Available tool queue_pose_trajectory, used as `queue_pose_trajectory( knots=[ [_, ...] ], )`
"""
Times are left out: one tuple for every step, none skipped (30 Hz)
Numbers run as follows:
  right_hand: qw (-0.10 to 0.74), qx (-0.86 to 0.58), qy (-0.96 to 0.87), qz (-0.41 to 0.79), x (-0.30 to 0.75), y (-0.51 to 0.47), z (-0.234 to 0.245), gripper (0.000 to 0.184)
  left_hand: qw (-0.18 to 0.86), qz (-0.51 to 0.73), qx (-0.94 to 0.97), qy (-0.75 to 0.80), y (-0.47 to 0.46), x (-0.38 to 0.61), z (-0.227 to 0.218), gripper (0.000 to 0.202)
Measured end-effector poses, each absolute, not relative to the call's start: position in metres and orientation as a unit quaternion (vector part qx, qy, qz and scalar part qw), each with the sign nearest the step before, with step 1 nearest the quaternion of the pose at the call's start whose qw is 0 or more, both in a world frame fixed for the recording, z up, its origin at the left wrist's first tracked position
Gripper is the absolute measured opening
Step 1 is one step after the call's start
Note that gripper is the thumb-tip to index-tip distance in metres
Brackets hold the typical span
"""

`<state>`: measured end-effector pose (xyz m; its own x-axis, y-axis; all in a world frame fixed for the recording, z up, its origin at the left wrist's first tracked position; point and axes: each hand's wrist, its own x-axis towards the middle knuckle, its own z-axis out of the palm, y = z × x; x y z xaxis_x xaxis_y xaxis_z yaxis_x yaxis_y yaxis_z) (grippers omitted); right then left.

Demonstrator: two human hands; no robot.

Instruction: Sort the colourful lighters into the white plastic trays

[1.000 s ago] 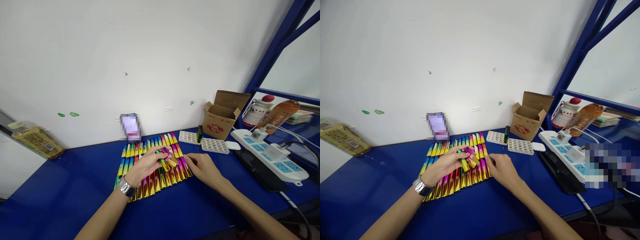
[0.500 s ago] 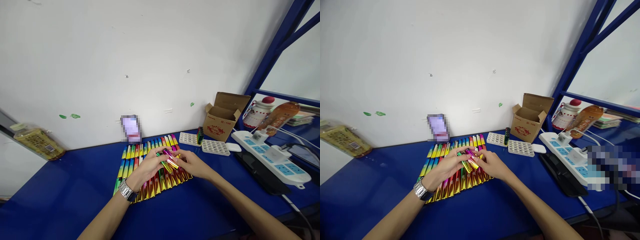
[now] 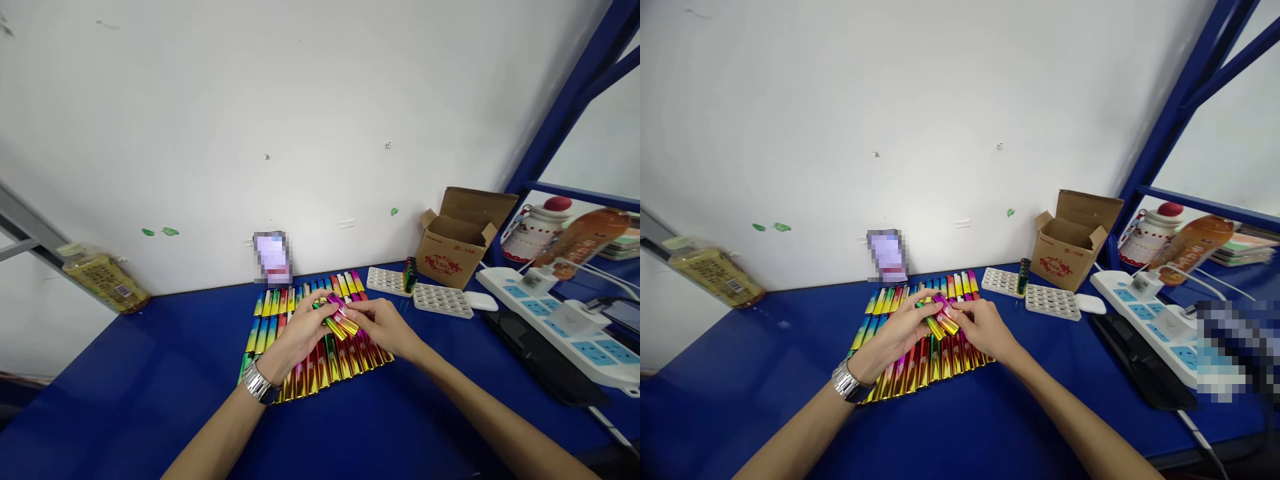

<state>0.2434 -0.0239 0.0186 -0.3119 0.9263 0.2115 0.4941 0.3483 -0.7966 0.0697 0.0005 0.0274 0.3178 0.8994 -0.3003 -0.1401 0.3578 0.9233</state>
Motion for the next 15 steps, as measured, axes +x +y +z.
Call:
queue_pose_trajectory(
  knots=[
    [0.348,-0.477,-0.744,0.312,0.239,-0.023,0.019,0.041,0.685,0.382,0.428,0.449,0.001,0.067,0.028,0.041],
    [0.354,-0.481,-0.741,0.307,0.234,-0.023,0.018,0.042,0.677,0.385,0.435,0.451,0.001,0.063,0.030,0.042],
    [0.360,-0.485,-0.737,0.302,0.228,-0.023,0.018,0.042,0.668,0.384,0.445,0.456,0.002,0.058,0.031,0.042],
    [0.367,-0.489,-0.732,0.301,0.221,-0.022,0.017,0.042,0.657,0.379,0.457,0.464,0.004,0.053,0.031,0.042],
    [0.373,-0.490,-0.728,0.303,0.214,-0.022,0.017,0.042,0.644,0.372,0.469,0.477,0.005,0.047,0.032,0.040],
    [0.380,-0.487,-0.724,0.306,0.206,-0.021,0.016,0.042,0.626,0.367,0.480,0.493,0.007,0.041,0.032,0.039],
    [0.387,-0.482,-0.722,0.311,0.197,-0.020,0.015,0.043,0.605,0.369,0.489,0.509,0.008,0.034,0.032,0.037],
    [0.393,-0.476,-0.720,0.317,0.188,-0.019,0.014,0.043,0.583,0.376,0.493,0.525,0.009,0.028,0.032,0.036],
    [0.400,-0.471,-0.717,0.323,0.179,-0.017,0.013,0.043,0.565,0.385,0.492,0.538,0.010,0.022,0.033,0.033],
    [0.405,-0.467,-0.714,0.328,0.171,-0.015,0.012,0.043,0.555,0.395,0.487,0.547,0.011,0.015,0.033,0.030],
    [0.409,-0.464,-0.711,0.334,0.162,-0.013,0.011,0.042,0.553,0.402,0.477,0.552,0.011,0.009,0.033,0.027],
    [0.412,-0.461,-0.709,0.339,0.154,-0.010,0.010,0.042,0.560,0.406,0.464,0.554,0.012,0.003,0.034,0.025],
    [0.414,-0.459,-0.708,0.342,0.145,-0.007,0.010,0.041,0.571,0.408,0.449,0.553,0.012,-0.003,0.034,0.024],
    [0.415,-0.457,-0.708,0.343,0.138,-0.004,0.009,0.041,0.580,0.412,0.437,0.550,0.012,-0.008,0.035,0.025],
    [0.415,-0.455,-0.710,0.343,0.130,0.000,0.009,0.042,0.585,0.418,0.429,0.547,0.013,-0.014,0.035,0.026]
  ],
)
